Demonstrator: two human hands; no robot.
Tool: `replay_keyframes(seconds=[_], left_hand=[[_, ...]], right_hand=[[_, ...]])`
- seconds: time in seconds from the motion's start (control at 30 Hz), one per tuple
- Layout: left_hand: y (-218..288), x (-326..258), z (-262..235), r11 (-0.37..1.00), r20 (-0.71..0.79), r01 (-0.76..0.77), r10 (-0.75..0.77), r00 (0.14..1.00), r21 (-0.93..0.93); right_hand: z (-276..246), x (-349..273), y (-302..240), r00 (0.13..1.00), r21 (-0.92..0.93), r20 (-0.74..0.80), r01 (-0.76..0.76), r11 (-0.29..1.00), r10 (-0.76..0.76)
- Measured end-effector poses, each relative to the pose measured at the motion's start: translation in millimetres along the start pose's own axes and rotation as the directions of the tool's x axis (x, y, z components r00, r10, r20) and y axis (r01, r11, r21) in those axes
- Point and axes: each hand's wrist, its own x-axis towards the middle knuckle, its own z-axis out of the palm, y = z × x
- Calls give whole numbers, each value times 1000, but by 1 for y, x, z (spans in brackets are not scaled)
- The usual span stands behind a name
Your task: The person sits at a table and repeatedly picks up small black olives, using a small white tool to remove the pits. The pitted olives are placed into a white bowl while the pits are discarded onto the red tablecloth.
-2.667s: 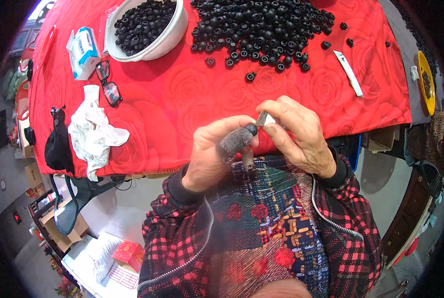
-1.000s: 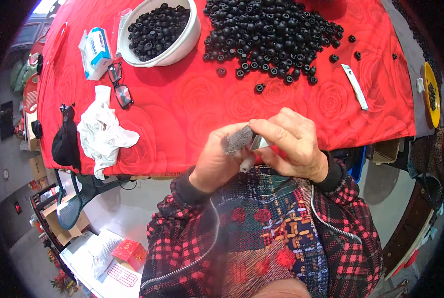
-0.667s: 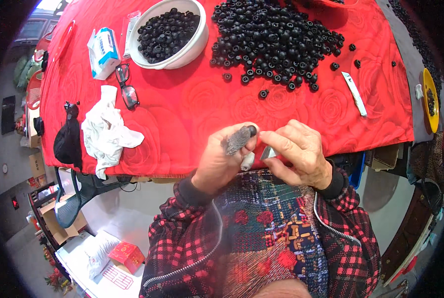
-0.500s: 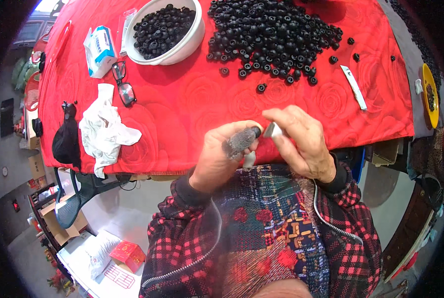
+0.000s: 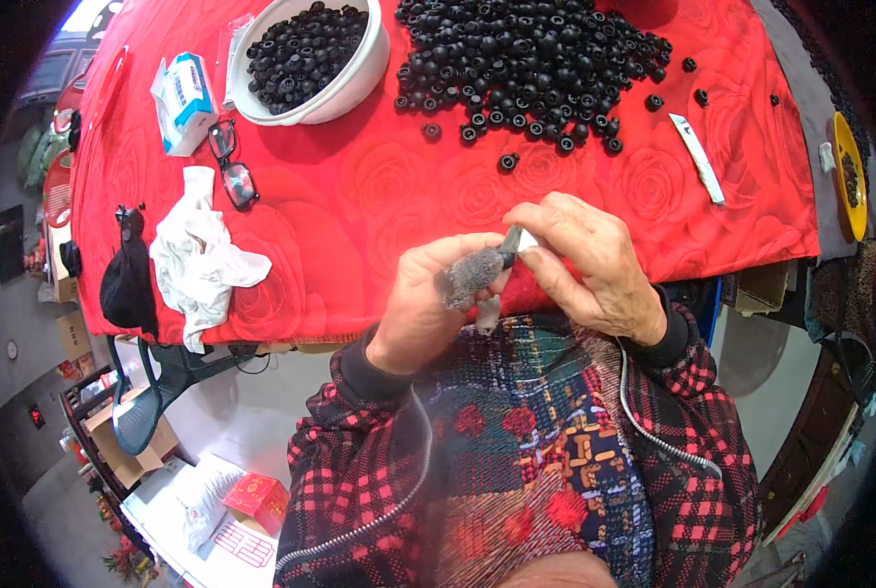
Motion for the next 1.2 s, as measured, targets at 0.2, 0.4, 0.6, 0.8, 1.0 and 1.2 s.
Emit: replay_keyframes(seconds=[0.2, 0.4, 0.6, 0.8, 1.0, 1.2], left_hand=[[2, 3, -5, 997, 65, 67, -64, 996, -45], [5, 6, -3, 997, -49, 42, -45, 998, -60], [5, 3, 5, 782, -124, -247, 380, 917, 572], [2, 11, 0, 245, 275, -550, 664, 695, 799], [4, 0, -1, 992, -66, -85, 91, 994, 89], [19, 2, -5, 977, 137, 187, -200, 970, 101]], right_hand=[[-1, 1, 6, 999, 32, 32, 17, 999, -18], [-4, -2, 2, 993, -3, 114, 33, 999, -32], [-1, 0, -3, 951, 300, 89, -308, 903, 295], [21, 3, -11, 896, 539, 102, -414, 733, 431], [11, 5, -3, 999, 261, -45, 16, 965, -4], [5, 3, 2, 982, 156, 13, 183, 971, -187]])
